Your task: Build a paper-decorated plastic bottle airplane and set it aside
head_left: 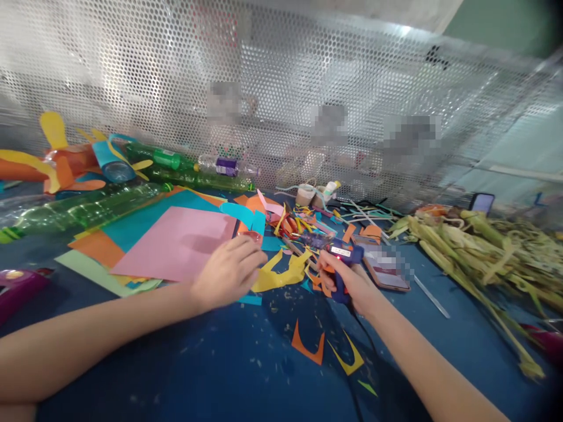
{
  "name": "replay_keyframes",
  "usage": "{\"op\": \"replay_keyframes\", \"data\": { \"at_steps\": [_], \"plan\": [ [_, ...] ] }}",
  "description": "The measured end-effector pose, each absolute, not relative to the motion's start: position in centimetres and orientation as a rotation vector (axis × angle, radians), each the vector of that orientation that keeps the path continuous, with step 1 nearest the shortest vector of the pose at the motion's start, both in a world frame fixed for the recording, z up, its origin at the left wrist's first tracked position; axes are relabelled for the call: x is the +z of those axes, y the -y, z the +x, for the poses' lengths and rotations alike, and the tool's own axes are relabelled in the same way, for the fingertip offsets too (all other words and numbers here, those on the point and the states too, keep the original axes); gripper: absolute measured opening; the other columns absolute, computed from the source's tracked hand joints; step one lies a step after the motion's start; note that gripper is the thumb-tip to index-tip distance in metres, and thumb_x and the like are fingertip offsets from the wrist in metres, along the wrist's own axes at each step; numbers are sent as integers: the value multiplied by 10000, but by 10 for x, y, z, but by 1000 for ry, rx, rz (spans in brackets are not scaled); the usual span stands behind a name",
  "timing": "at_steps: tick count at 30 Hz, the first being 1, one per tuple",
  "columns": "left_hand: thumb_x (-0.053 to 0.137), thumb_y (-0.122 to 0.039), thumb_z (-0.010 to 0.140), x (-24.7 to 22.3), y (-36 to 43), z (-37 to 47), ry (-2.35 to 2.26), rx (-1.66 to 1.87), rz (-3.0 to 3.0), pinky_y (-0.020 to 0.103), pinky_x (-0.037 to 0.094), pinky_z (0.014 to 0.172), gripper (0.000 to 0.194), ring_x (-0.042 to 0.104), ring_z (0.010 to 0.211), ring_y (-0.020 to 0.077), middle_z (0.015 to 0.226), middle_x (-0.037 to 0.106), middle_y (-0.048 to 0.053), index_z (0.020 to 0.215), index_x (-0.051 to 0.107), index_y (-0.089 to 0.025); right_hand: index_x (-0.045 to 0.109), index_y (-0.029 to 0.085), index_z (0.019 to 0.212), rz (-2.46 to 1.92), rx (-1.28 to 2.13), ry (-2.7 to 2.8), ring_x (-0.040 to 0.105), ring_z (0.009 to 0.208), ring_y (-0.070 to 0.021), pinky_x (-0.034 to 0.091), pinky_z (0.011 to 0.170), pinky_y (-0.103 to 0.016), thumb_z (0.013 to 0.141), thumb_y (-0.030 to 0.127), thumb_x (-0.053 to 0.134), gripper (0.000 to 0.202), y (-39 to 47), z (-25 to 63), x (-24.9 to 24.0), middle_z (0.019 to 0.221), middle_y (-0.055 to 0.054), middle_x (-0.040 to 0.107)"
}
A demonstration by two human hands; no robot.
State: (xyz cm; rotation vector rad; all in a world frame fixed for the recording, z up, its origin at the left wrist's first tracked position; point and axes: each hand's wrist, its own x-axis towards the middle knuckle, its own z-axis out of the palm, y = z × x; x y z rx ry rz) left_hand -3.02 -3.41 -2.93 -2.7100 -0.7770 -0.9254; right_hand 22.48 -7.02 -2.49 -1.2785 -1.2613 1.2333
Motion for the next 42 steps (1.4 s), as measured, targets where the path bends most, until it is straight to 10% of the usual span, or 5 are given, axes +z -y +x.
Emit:
{"op": "replay_keyframes", "data": {
  "at_steps": [9,21,33,42],
  "plan": [
    [424,-161,833,-35,-6,-49,1049,-284,-2400,219,363,445,383,544,530,146,811,606,47,1200,480,-256,524,165,712,-1302,1021,1265,394,379,-87,343,402,-220,762,526,580,369,70,221,-33,422,56,449],
    [409,-140,866,-10,-5,-66,987,-232,-2890,204,384,481,484,586,554,150,809,674,-15,1274,456,-395,530,163,683,-1310,982,1303,419,382,-101,363,412,-240,744,516,603,365,72,219,-29,431,49,455],
    [331,-378,943,-56,-9,-47,879,-635,-2718,260,454,539,386,587,606,170,734,652,30,1244,526,-236,420,206,501,-1449,831,1568,465,406,-123,419,483,-271,806,515,501,442,86,208,-23,419,25,438],
    [331,-370,952,-70,-12,-46,663,-870,-2591,261,466,520,388,561,535,141,624,598,13,1215,528,-164,564,203,734,-1361,461,1935,590,703,-200,490,640,-299,804,348,543,163,106,178,-25,704,-52,579]
  ]
}}
